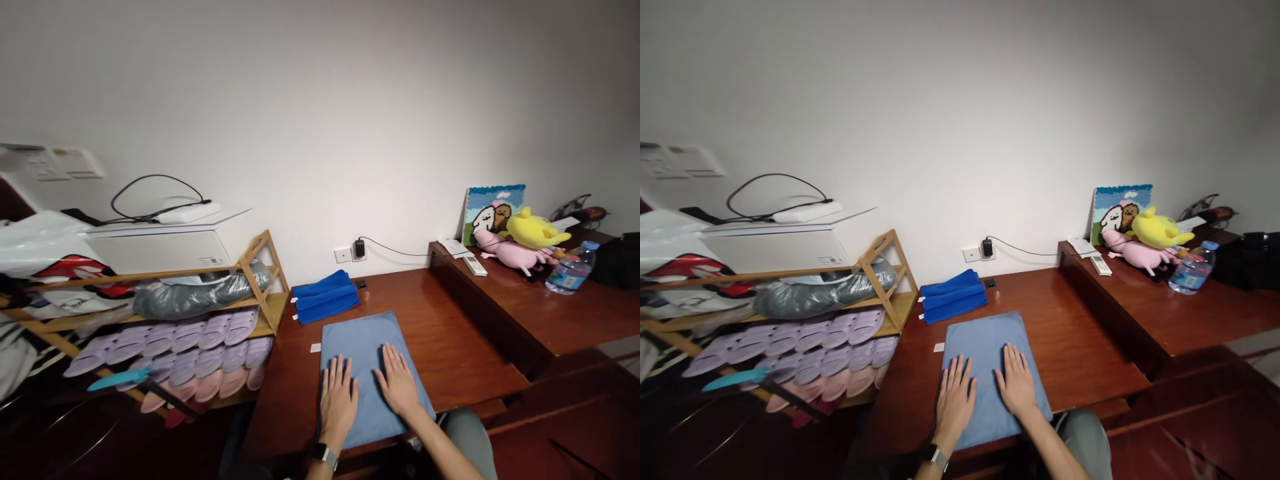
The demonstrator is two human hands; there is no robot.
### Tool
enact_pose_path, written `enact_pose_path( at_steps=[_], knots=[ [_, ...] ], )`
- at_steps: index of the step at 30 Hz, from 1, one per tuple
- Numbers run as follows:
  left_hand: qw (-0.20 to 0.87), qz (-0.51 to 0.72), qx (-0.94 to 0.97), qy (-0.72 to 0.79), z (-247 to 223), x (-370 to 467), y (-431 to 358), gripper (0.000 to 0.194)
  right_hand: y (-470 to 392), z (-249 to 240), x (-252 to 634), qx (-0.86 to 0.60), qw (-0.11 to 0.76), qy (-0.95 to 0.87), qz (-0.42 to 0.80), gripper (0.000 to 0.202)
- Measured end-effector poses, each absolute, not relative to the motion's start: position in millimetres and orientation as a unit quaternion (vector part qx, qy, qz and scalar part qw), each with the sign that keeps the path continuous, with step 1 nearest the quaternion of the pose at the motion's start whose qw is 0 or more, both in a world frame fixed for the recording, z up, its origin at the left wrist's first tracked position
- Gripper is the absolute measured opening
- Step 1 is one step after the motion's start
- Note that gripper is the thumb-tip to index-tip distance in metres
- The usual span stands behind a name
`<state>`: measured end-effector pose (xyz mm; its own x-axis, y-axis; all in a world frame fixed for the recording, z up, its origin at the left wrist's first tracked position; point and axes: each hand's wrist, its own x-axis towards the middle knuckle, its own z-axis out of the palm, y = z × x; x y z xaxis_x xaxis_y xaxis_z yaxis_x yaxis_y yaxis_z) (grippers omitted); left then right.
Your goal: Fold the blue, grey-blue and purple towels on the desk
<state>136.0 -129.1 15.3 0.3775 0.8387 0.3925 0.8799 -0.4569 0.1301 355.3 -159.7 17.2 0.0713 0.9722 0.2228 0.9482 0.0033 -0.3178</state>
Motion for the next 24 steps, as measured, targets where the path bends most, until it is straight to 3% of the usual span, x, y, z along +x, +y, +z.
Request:
enact_pose_path(
  at_steps=[5, 11, 17, 24],
  knots=[
    [0.043, -0.186, -0.837, -0.513, 9, 129, -119, 0.056, -155, 11, 352, -0.722, 0.159, -0.669, 0.077, 0.073],
    [0.046, -0.217, -0.816, -0.535, -5, 136, -114, 0.067, -100, 37, 362, -0.71, 0.221, -0.668, -0.002, 0.071],
    [0.013, -0.175, -0.824, -0.538, -17, 132, -120, 0.068, -27, 49, 396, -0.749, 0.106, -0.65, 0.076, 0.072],
    [0.022, -0.159, -0.814, -0.558, 17, 141, -106, 0.058, -10, 25, 417, -0.764, 0.113, -0.63, 0.082, 0.074]
  ],
)
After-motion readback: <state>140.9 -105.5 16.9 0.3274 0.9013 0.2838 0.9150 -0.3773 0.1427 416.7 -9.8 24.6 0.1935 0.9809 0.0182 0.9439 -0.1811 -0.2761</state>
